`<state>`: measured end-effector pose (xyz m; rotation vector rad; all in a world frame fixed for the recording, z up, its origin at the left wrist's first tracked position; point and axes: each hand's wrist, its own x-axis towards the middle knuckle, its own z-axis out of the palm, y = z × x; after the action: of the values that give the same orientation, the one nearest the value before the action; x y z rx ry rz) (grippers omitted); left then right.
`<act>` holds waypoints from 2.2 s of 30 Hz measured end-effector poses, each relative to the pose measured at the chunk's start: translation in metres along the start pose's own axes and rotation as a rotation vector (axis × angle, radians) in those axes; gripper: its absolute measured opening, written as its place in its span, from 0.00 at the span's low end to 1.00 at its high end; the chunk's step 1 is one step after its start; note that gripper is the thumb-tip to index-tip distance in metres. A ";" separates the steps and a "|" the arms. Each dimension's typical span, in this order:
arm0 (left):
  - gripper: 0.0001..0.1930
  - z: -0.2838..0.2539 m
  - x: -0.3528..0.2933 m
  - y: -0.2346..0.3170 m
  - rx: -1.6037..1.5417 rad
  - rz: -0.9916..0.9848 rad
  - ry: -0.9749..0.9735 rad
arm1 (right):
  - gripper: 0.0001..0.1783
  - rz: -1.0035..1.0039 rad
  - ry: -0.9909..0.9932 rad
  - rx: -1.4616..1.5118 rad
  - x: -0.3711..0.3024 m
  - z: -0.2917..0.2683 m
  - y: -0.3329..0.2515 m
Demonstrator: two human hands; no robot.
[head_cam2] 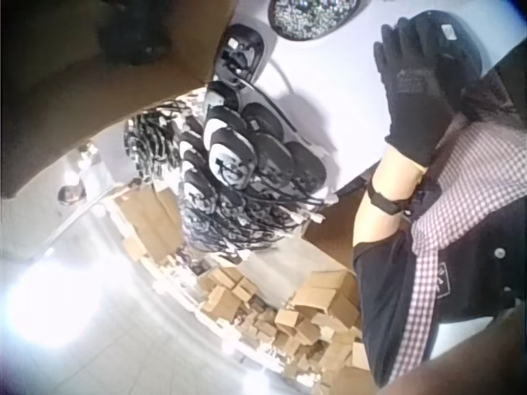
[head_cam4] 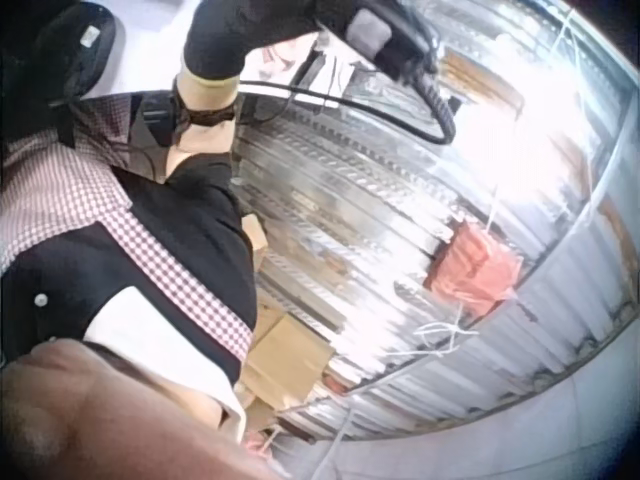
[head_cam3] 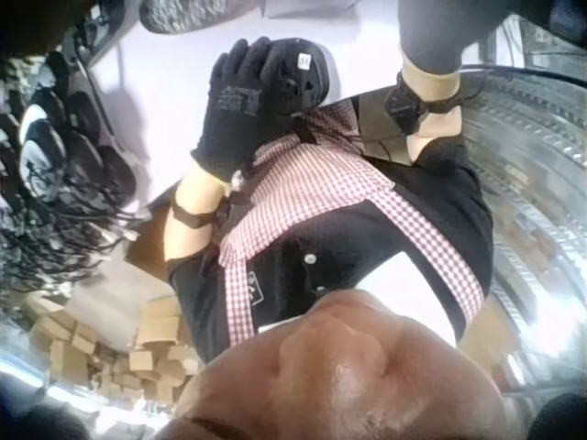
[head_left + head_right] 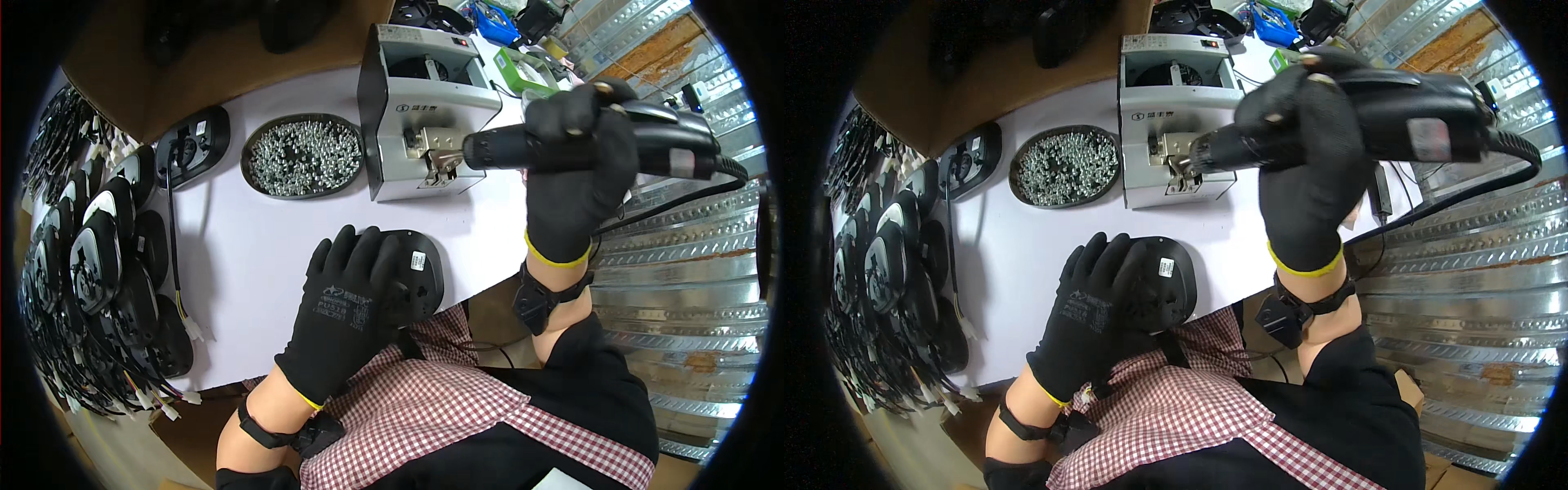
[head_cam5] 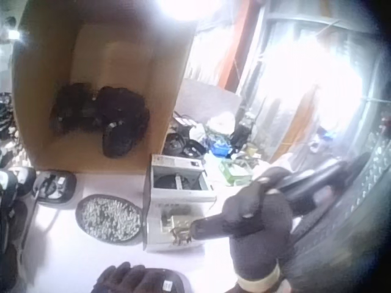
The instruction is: The recorder uses an electric screwdriver to attach components to a plastic base at a manufacturing workstation.
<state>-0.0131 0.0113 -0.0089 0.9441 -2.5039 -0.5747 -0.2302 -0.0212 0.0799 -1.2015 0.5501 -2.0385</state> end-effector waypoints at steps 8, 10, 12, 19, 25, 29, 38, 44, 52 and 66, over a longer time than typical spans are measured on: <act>0.28 0.011 -0.003 0.018 0.055 0.183 -0.111 | 0.10 -0.147 -0.726 -0.589 0.007 0.001 0.011; 0.32 0.017 -0.005 0.016 0.070 0.179 -0.095 | 0.10 0.001 -0.386 -0.532 -0.005 -0.011 0.017; 0.35 0.018 -0.008 0.013 0.038 0.179 -0.082 | 0.12 0.301 -0.143 -0.224 -0.012 0.001 0.007; 0.25 0.027 -0.014 0.010 0.076 0.187 -0.038 | 0.16 0.274 -0.213 -0.387 -0.044 0.039 0.028; 0.25 0.032 -0.014 0.010 0.096 0.185 0.003 | 0.17 0.365 -0.221 0.007 -0.050 0.036 0.054; 0.26 0.036 -0.016 0.008 0.102 0.183 0.005 | 0.18 0.392 -0.228 0.006 -0.053 0.033 0.060; 0.25 0.028 -0.015 0.012 0.111 0.177 -0.050 | 0.13 0.544 -0.337 0.049 -0.060 0.028 0.073; 0.25 0.018 -0.011 0.010 0.165 0.191 -0.108 | 0.17 0.457 -0.378 -0.440 -0.062 0.037 0.078; 0.21 0.076 -0.013 0.017 0.172 0.187 0.134 | 0.18 0.721 -0.273 -0.204 -0.071 -0.029 0.093; 0.45 0.049 0.008 0.024 0.282 0.190 0.076 | 0.14 0.143 0.071 -0.146 -0.021 -0.055 -0.003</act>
<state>-0.0555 0.0336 -0.0363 0.7928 -2.6104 -0.1262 -0.2728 -0.0029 0.0434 -1.1422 0.8075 -1.9526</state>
